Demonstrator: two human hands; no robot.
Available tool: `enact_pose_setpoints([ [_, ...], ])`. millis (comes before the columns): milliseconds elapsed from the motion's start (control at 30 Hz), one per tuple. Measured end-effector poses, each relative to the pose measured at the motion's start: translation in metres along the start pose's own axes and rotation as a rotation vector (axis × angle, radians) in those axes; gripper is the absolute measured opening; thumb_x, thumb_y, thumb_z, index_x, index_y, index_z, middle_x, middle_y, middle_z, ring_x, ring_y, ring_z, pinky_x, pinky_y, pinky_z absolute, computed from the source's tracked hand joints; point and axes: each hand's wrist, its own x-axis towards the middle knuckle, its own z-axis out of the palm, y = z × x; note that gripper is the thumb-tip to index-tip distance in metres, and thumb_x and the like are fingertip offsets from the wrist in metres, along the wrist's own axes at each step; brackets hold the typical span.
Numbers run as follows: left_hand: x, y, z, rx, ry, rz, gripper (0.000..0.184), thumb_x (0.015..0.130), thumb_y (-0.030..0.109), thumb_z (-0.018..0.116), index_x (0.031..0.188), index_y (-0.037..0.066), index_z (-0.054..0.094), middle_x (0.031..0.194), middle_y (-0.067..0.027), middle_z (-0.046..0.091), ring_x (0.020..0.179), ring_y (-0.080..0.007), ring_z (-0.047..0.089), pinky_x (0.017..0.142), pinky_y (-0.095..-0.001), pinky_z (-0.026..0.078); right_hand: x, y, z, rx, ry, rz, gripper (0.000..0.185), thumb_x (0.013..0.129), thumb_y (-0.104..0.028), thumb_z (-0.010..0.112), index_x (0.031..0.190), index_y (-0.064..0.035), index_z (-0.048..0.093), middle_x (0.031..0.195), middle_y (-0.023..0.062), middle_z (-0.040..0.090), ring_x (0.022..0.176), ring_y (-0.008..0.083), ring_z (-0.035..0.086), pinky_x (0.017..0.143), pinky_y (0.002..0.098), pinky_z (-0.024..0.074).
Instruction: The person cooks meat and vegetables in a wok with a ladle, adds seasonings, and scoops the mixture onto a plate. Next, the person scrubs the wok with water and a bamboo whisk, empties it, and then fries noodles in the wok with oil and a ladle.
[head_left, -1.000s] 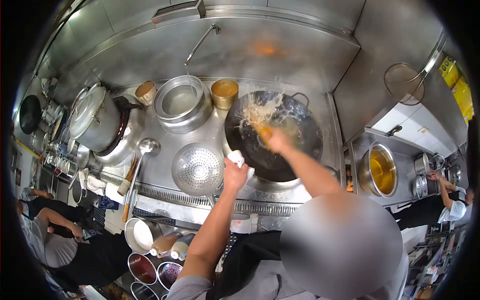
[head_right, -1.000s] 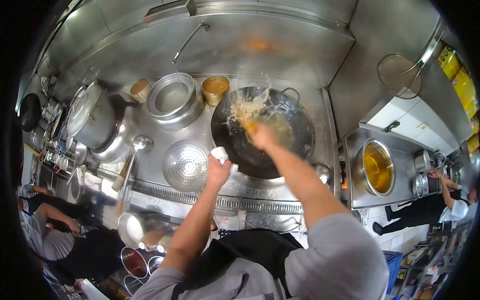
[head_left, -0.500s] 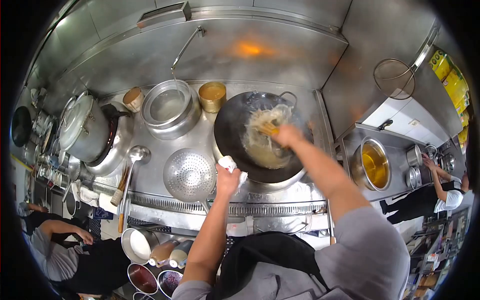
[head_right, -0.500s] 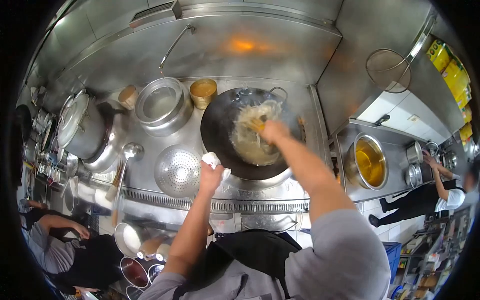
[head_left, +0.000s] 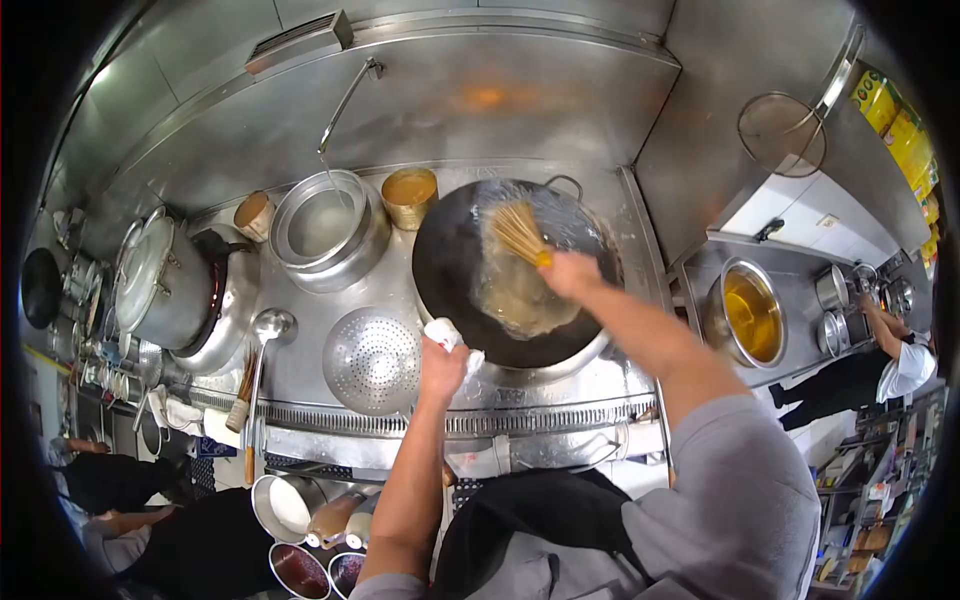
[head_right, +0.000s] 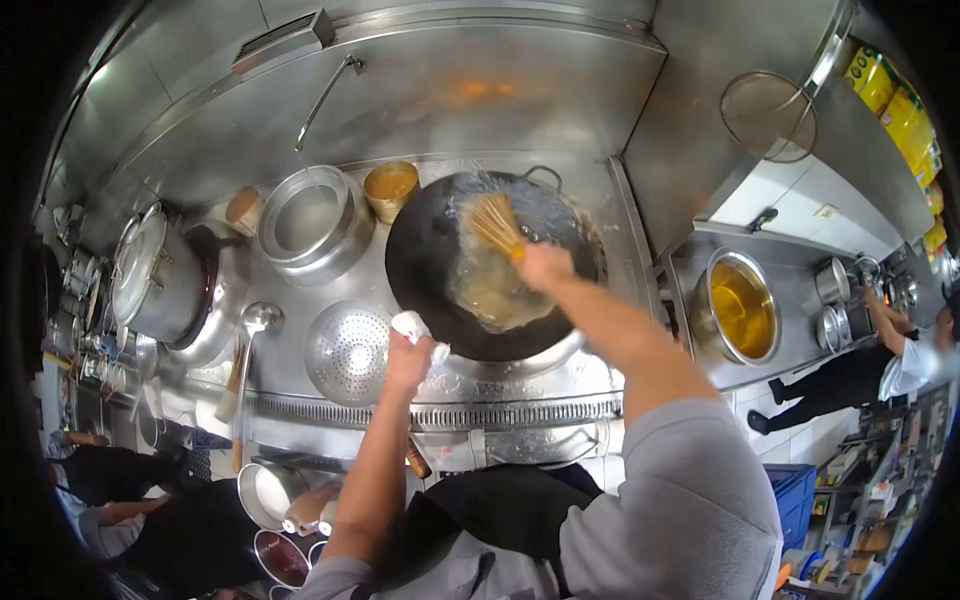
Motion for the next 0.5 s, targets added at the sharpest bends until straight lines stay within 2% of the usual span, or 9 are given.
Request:
enact_pose_setpoints([
  [67, -0.004, 0.008, -0.006, -0.012, -0.025, 0.049, 0.043, 0.076, 0.007, 0.062, 0.116, -0.004, 0.049, 0.103, -0.0177, 0.063, 0.095, -0.0284, 0.063, 0.087, -0.0398, 0.049, -0.038, -0.031, 0.022, 0.071, -0.111, 0.058, 0.044, 0.095, -0.047, 0.053, 0.123, -0.0153, 0.064, 0.101, 0.0187, 0.072, 0.098, 0.0361, 0.069, 0.084, 0.0486, 0.0549],
  [133, -0.005, 0.023, -0.009, 0.044, -0.008, 0.027, 0.044, 0.077, 0.008, 0.062, 0.117, -0.004, 0.049, 0.104, -0.0174, 0.062, 0.096, -0.0286, 0.063, 0.087, -0.0396, 0.049, -0.074, -0.034, 0.014, 0.097, -0.213, -0.053, 0.048, 0.096, -0.046, 0.052, 0.135, -0.0189, 0.055, 0.102, 0.0193, 0.072, 0.098, 0.0389, 0.068, 0.083, 0.0510, 0.0536],
  [167, -0.004, 0.018, -0.008, 0.031, -0.028, 0.005, 0.045, 0.077, 0.009, 0.062, 0.117, -0.004, 0.048, 0.105, -0.0173, 0.062, 0.096, -0.0285, 0.063, 0.087, -0.0394, 0.049, -0.096, -0.029, -0.008, 0.065, -0.233, -0.101, 0.044, 0.095, -0.045, 0.053, 0.130, -0.0181, 0.059, 0.100, 0.0179, 0.072, 0.096, 0.0377, 0.069, 0.082, 0.0501, 0.0540],
  [267, 0.003, 0.011, -0.010, 0.011, -0.073, -0.029, 0.046, 0.077, 0.010, 0.062, 0.118, -0.003, 0.048, 0.104, -0.0163, 0.062, 0.094, -0.0269, 0.062, 0.086, -0.0387, 0.049, -0.132, 0.030, -0.053, -0.111, -0.330, -0.215, 0.042, 0.094, -0.046, 0.055, 0.126, -0.0199, 0.062, 0.094, 0.0134, 0.073, 0.087, 0.0343, 0.071, 0.073, 0.0458, 0.0550],
  [333, 0.006, 0.006, -0.011, -0.028, -0.088, -0.065, 0.044, 0.076, 0.009, 0.062, 0.117, -0.002, 0.049, 0.101, -0.0143, 0.062, 0.090, -0.0250, 0.062, 0.082, -0.0381, 0.050, -0.108, 0.079, -0.075, -0.337, -0.434, -0.182, 0.053, 0.091, -0.045, 0.060, 0.140, -0.0257, 0.052, 0.091, 0.0145, 0.072, 0.085, 0.0331, 0.070, 0.074, 0.0491, 0.0538],
  [367, 0.008, 0.004, -0.010, -0.049, -0.094, -0.081, 0.043, 0.076, 0.009, 0.062, 0.116, -0.002, 0.050, 0.099, -0.0133, 0.062, 0.088, -0.0241, 0.062, 0.081, -0.0379, 0.050, -0.086, 0.097, -0.082, -0.470, -0.286, -0.291, 0.050, 0.091, -0.045, 0.060, 0.135, -0.0218, 0.054, 0.091, 0.0142, 0.072, 0.085, 0.0323, 0.071, 0.071, 0.0475, 0.0540],
  [400, 0.007, 0.013, -0.012, -0.090, -0.153, -0.087, 0.041, 0.076, 0.007, 0.061, 0.115, 0.000, 0.051, 0.096, -0.0102, 0.062, 0.084, -0.0214, 0.062, 0.075, -0.0366, 0.051, -0.057, 0.097, -0.090, -0.455, -0.180, -0.270, 0.044, 0.092, -0.042, 0.059, 0.128, -0.0171, 0.058, 0.091, 0.0135, 0.072, 0.084, 0.0311, 0.071, 0.070, 0.0472, 0.0547],
  [433, 0.006, 0.019, -0.014, -0.093, -0.144, -0.091, 0.038, 0.076, 0.005, 0.060, 0.113, 0.000, 0.052, 0.095, -0.0095, 0.061, 0.083, -0.0206, 0.062, 0.073, -0.0360, 0.051, -0.021, 0.093, -0.072, -0.329, -0.065, -0.221, 0.041, 0.093, -0.041, 0.058, 0.125, -0.0149, 0.059, 0.089, 0.0135, 0.072, 0.084, 0.0313, 0.071, 0.071, 0.0467, 0.0556],
  [500, 0.000, 0.026, -0.013, -0.104, -0.140, -0.097, 0.033, 0.078, 0.001, 0.060, 0.110, 0.002, 0.053, 0.093, -0.0081, 0.061, 0.081, -0.0191, 0.061, 0.071, -0.0348, 0.052, 0.027, 0.054, -0.011, -0.182, -0.030, -0.076, 0.044, 0.094, -0.045, 0.055, 0.127, -0.0149, 0.059, 0.092, 0.0136, 0.073, 0.087, 0.0332, 0.071, 0.075, 0.0473, 0.0559],
])
